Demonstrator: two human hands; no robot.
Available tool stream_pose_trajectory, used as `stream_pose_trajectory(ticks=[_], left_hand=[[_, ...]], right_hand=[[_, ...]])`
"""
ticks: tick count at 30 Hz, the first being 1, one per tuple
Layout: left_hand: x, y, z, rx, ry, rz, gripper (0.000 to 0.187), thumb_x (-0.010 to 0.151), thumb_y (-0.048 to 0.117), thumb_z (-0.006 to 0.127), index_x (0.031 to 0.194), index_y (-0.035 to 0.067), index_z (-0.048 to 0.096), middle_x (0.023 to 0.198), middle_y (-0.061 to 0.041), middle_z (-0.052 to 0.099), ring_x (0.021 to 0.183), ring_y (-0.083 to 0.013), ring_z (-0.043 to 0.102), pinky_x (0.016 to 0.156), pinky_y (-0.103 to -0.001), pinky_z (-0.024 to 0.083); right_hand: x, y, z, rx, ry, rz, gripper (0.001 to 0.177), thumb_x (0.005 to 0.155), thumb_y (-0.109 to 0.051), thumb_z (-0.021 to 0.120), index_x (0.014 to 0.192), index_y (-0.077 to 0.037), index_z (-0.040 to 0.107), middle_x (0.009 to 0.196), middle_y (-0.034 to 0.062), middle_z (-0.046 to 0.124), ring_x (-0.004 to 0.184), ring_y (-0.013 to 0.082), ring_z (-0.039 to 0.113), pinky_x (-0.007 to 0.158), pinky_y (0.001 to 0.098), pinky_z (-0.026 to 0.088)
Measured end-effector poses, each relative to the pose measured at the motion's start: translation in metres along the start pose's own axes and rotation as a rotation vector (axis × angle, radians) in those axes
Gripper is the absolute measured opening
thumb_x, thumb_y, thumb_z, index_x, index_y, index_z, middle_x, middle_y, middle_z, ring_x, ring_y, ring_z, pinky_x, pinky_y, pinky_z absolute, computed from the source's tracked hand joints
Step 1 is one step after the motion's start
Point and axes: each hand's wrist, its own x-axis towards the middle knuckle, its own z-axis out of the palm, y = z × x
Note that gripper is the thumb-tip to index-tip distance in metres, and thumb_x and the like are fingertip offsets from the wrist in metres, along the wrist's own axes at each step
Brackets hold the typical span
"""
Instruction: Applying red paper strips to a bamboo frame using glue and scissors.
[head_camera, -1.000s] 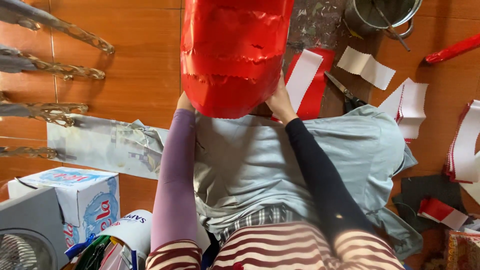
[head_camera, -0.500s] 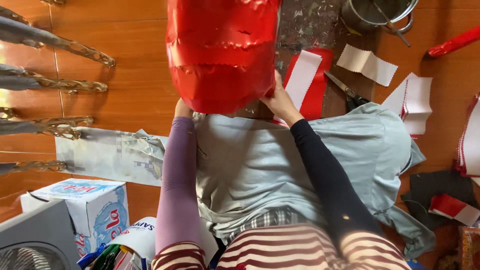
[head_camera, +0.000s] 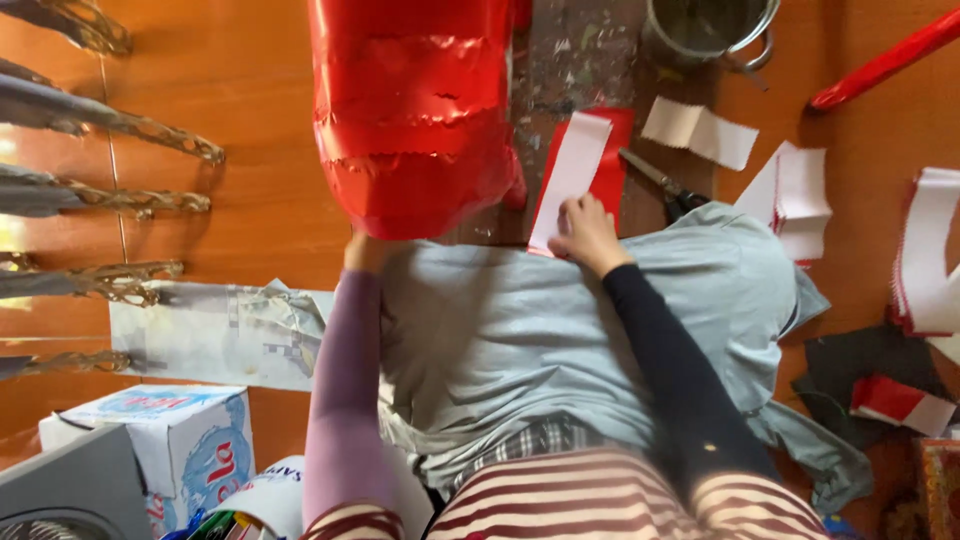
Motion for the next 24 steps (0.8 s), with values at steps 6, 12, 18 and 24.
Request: stream_pose_trajectory(ticks=[6, 12, 18, 24], left_hand=[[0.042, 0.082, 0.021, -0.069, 0.135, 0.18, 0.043, 0.098, 0.045, 0.065, 0.11, 0.004, 0.073, 0.106, -0.022, 0.073, 0.095, -0.0349, 0.074, 0.084, -0.047, 0.055], [0.144, 0.081, 0.11, -0.777, 0.466, -0.33, 0.044, 0.106, 0.043, 0.065, 0.107, 0.0, 0.075, 0.091, -0.018, 0.074, 0.081, -0.032, 0.068, 0.071, -0.044, 0.053], [0.173, 0.054, 0.155, -1.366, 0.51, -0.248, 0.027, 0.095, 0.011, 0.064, 0.118, -0.002, 0.067, 0.103, -0.009, 0.076, 0.089, -0.0207, 0.073, 0.079, -0.037, 0.06], [0.177, 0.063, 0.157, -1.354, 0.528, -0.255, 0.031, 0.098, 0.007, 0.056, 0.127, -0.003, 0.06, 0.112, -0.013, 0.073, 0.095, -0.0206, 0.073, 0.084, -0.036, 0.059]], right_hand=[[0.012, 0.046, 0.036, 0.174, 0.122, -0.029, 0.023, 0.092, -0.028, 0.076, 0.102, -0.008, 0.073, 0.107, 0.0151, 0.067, 0.098, 0.0335, 0.068, 0.085, 0.0435, 0.054], [-0.002, 0.052, 0.034, 0.312, 0.252, -0.207, 0.021, 0.092, -0.018, 0.071, 0.107, -0.004, 0.074, 0.112, 0.0183, 0.068, 0.104, 0.0365, 0.067, 0.09, 0.0427, 0.055], [-0.006, 0.047, 0.006, 0.102, 0.089, -0.37, 0.045, 0.079, -0.005, 0.064, 0.123, -0.008, 0.075, 0.128, 0.0227, 0.061, 0.111, 0.0446, 0.059, 0.091, 0.0524, 0.05], [0.029, 0.116, -0.029, -0.33, 0.252, 0.105, 0.034, 0.08, -0.007, 0.063, 0.113, -0.009, 0.07, 0.14, 0.0164, 0.054, 0.126, 0.0404, 0.054, 0.091, 0.0594, 0.049]])
